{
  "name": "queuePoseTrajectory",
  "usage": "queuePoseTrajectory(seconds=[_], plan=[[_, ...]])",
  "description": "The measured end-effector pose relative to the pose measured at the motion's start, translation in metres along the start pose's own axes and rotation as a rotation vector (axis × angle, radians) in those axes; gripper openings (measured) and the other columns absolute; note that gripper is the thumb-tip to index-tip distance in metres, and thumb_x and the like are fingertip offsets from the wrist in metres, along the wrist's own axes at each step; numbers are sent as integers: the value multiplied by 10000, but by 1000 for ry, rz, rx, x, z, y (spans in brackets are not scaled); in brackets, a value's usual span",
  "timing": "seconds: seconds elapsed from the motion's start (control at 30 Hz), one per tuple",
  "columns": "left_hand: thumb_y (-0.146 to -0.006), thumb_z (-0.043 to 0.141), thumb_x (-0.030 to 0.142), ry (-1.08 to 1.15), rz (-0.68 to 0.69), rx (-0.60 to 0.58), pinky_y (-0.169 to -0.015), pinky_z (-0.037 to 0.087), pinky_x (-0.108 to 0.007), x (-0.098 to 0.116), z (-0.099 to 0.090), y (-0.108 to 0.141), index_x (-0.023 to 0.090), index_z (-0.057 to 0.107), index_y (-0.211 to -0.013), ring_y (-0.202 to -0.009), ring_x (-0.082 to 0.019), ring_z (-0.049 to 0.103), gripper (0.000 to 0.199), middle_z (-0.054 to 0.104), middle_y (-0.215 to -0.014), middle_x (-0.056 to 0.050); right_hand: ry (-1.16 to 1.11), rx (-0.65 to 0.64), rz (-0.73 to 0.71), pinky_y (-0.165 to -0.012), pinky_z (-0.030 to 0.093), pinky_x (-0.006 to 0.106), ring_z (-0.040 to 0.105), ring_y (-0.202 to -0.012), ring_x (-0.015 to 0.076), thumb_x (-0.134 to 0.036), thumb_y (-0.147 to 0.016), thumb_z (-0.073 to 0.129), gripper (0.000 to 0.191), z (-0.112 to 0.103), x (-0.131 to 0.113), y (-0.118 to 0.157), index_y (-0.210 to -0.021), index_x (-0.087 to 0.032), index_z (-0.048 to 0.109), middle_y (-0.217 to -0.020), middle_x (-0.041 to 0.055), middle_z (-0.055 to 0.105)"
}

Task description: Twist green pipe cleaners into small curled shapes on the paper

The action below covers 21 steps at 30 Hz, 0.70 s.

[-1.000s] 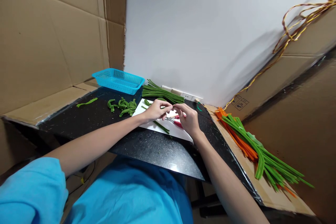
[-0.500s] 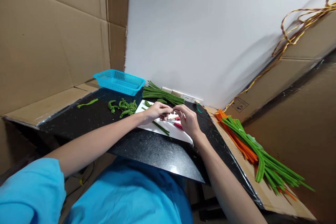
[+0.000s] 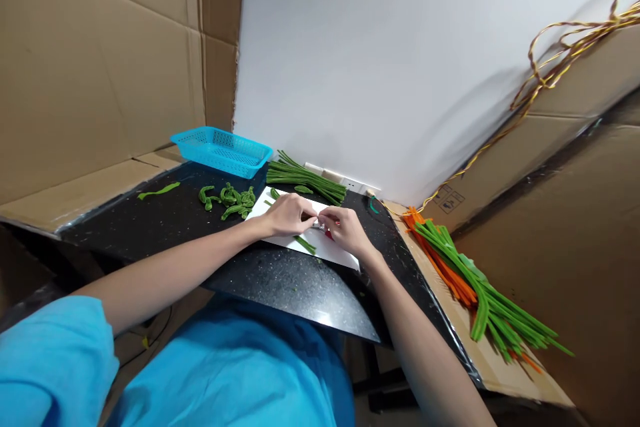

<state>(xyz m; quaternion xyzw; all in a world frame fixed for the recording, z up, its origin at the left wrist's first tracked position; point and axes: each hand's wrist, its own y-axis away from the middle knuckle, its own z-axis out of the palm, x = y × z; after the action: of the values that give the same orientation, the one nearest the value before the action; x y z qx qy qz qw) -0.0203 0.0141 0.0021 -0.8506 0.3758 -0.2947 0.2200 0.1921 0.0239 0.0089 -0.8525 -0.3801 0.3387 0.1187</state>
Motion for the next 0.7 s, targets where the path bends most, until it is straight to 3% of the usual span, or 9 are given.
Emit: queuePoseTrajectory(seconds=[0.1, 0.17, 0.23, 0.3, 0.4, 0.53, 0.7], plan=[[-815, 608, 122, -273, 142, -69, -652, 413, -293, 4, -1, 0, 147, 750, -745, -646, -185, 598, 160, 706, -721, -82, -111, -23, 137, -547, 369, 241, 502, -542, 123, -319, -900, 582, 272, 5, -3, -2, -712, -157, 693, -595, 6, 618], [-797, 590, 73, -338, 185, -93, -686, 435, -311, 8, -1, -1, 128, 735, -740, -679, -205, 623, 165, 716, -752, -109, -237, -8, 220, -508, 342, 238, 461, -503, 114, -384, -878, 608, 305, 9, -4, -3, -696, -153, 689, -555, -4, 581], [-824, 596, 107, -313, 120, -59, -676, 435, -309, 12, -1, -2, 125, 739, -741, -691, -214, 635, 166, 725, -774, -124, -329, 59, 299, -478, 327, 236, 430, -475, 108, -427, -847, 641, 320, 12, -3, -4, -689, -153, 687, -532, -11, 556], [-846, 631, 202, -208, -63, 11, -617, 407, -287, 14, 0, -2, 141, 745, -710, -636, -198, 615, 188, 713, -713, -102, -364, 97, 359, -458, 332, 235, 427, -453, 110, -431, -852, 644, 319, 15, -3, -5, -708, -152, 696, -516, -12, 546], [-819, 649, 217, 128, -309, 90, -544, 362, -247, 10, 2, -4, 147, 708, -595, -533, -145, 554, 242, 642, -557, -45, -268, 164, 233, -514, 424, 244, 555, -532, 136, -366, -883, 630, 240, 15, -4, -4, -827, -155, 729, -655, 30, 665], [-793, 644, 187, 571, -443, 112, -510, 377, -218, -1, 2, -8, 119, 698, -572, -492, -110, 530, 237, 631, -530, -37, -141, 228, 75, -630, 528, 263, 677, -700, 162, -310, -922, 628, 197, 11, -4, -1, -1027, -182, 736, -924, 69, 761], [-784, 676, 198, 741, -597, 133, -412, 317, -203, -6, 4, -11, 100, 759, -698, -451, -111, 539, 155, 612, -529, -26, -9, 239, -25, -681, 593, 286, 706, -778, 164, -307, -969, 619, 252, 8, 7, 3, -1171, -215, 737, -1104, 88, 754]])
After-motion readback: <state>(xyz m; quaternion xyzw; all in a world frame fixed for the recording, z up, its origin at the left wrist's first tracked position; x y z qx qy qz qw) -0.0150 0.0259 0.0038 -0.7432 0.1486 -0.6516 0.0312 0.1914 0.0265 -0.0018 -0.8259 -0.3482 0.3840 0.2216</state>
